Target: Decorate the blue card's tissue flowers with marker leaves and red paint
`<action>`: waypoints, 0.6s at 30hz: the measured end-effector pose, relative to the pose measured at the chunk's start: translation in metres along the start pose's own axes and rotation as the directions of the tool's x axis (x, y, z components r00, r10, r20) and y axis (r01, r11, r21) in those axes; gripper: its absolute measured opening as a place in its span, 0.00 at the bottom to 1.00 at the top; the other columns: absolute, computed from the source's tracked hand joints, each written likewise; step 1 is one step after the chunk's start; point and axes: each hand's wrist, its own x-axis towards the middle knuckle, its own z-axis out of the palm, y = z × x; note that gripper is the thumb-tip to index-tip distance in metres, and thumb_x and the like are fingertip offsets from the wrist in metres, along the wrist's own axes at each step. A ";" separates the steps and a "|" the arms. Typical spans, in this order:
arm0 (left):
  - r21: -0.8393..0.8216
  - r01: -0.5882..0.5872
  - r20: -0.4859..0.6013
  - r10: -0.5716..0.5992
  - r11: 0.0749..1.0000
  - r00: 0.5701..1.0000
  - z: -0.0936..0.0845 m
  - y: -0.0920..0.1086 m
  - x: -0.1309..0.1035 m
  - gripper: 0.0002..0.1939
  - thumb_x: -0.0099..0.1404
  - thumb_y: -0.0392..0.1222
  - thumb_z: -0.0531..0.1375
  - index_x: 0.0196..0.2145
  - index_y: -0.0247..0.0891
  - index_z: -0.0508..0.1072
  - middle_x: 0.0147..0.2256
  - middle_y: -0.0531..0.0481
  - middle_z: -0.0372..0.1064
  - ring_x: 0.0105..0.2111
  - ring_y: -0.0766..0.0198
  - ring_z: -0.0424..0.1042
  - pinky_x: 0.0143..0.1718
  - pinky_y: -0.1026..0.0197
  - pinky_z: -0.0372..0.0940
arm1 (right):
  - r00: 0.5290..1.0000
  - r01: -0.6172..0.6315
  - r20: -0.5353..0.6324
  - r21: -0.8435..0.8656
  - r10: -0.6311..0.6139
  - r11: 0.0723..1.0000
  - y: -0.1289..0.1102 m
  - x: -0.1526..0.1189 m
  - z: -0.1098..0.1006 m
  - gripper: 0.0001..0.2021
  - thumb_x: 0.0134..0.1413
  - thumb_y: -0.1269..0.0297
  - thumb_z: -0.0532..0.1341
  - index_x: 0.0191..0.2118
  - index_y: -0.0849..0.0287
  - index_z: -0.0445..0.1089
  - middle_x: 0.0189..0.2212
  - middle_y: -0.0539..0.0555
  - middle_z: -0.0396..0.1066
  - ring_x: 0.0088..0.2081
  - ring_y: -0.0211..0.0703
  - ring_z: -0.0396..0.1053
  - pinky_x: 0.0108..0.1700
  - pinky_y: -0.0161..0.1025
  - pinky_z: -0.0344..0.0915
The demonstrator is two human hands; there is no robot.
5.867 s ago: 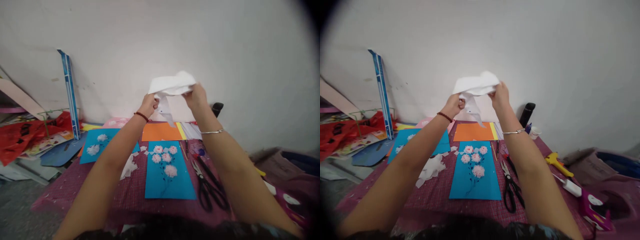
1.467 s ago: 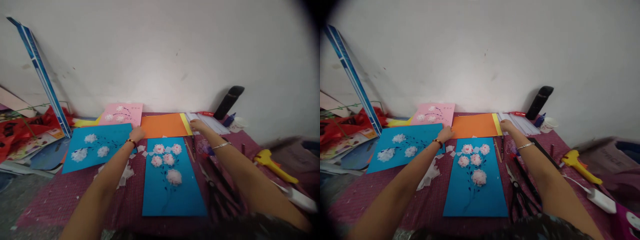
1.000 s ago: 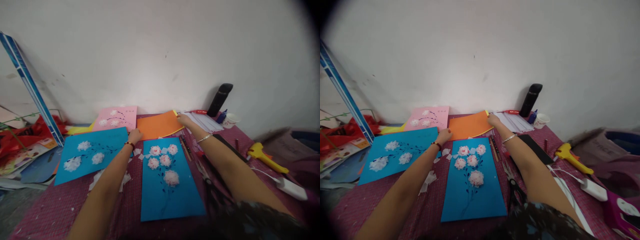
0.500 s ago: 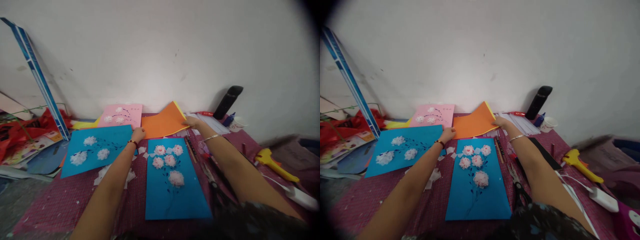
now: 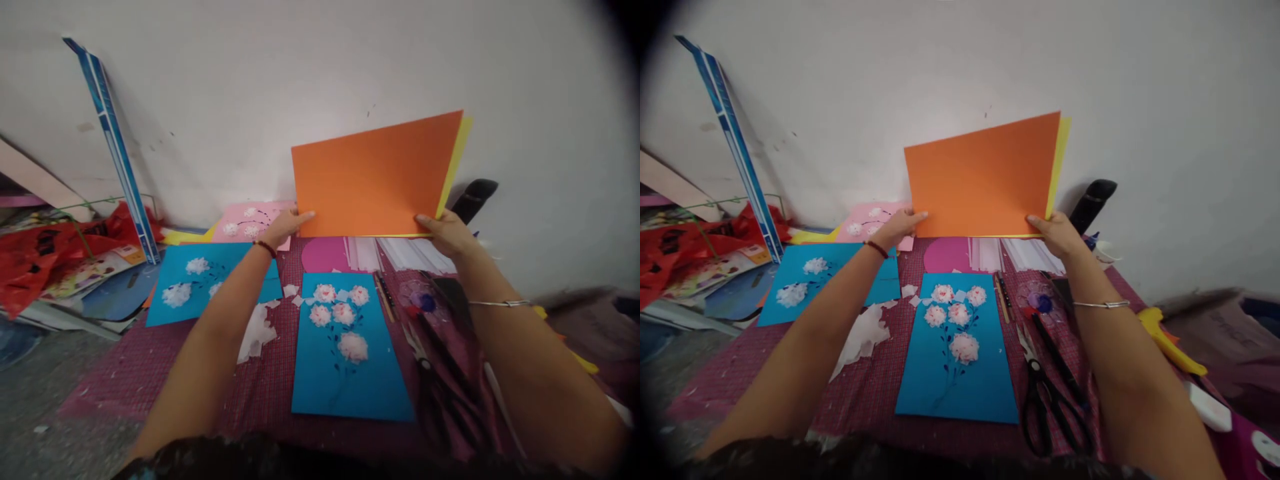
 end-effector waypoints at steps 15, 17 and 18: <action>0.204 0.105 0.039 -0.116 0.973 0.993 0.034 -0.077 -0.006 0.12 0.57 0.32 0.62 0.39 0.29 0.78 0.36 0.45 0.80 0.41 0.57 0.77 0.41 0.60 0.72 | 0.980 -0.101 0.163 -0.076 0.112 0.992 0.075 -0.010 0.018 0.17 0.34 0.66 0.72 0.37 0.59 0.76 0.38 0.53 0.79 0.43 0.45 0.75 0.53 0.45 0.71; 0.265 0.122 0.043 -0.138 0.956 0.990 0.040 -0.089 -0.004 0.15 0.57 0.30 0.61 0.43 0.30 0.78 0.42 0.44 0.80 0.45 0.57 0.76 0.44 0.61 0.71 | 0.987 -0.097 0.117 -0.109 0.110 0.989 0.079 -0.010 0.023 0.17 0.35 0.64 0.72 0.36 0.59 0.75 0.38 0.53 0.79 0.42 0.46 0.75 0.52 0.45 0.72; 0.302 0.130 0.038 -0.148 0.944 0.988 0.040 -0.091 -0.002 0.16 0.57 0.29 0.60 0.44 0.31 0.78 0.44 0.44 0.79 0.46 0.57 0.76 0.46 0.61 0.70 | 0.992 -0.093 0.073 -0.129 0.103 0.987 0.079 -0.010 0.024 0.16 0.37 0.63 0.72 0.37 0.59 0.75 0.38 0.53 0.79 0.43 0.46 0.75 0.52 0.45 0.72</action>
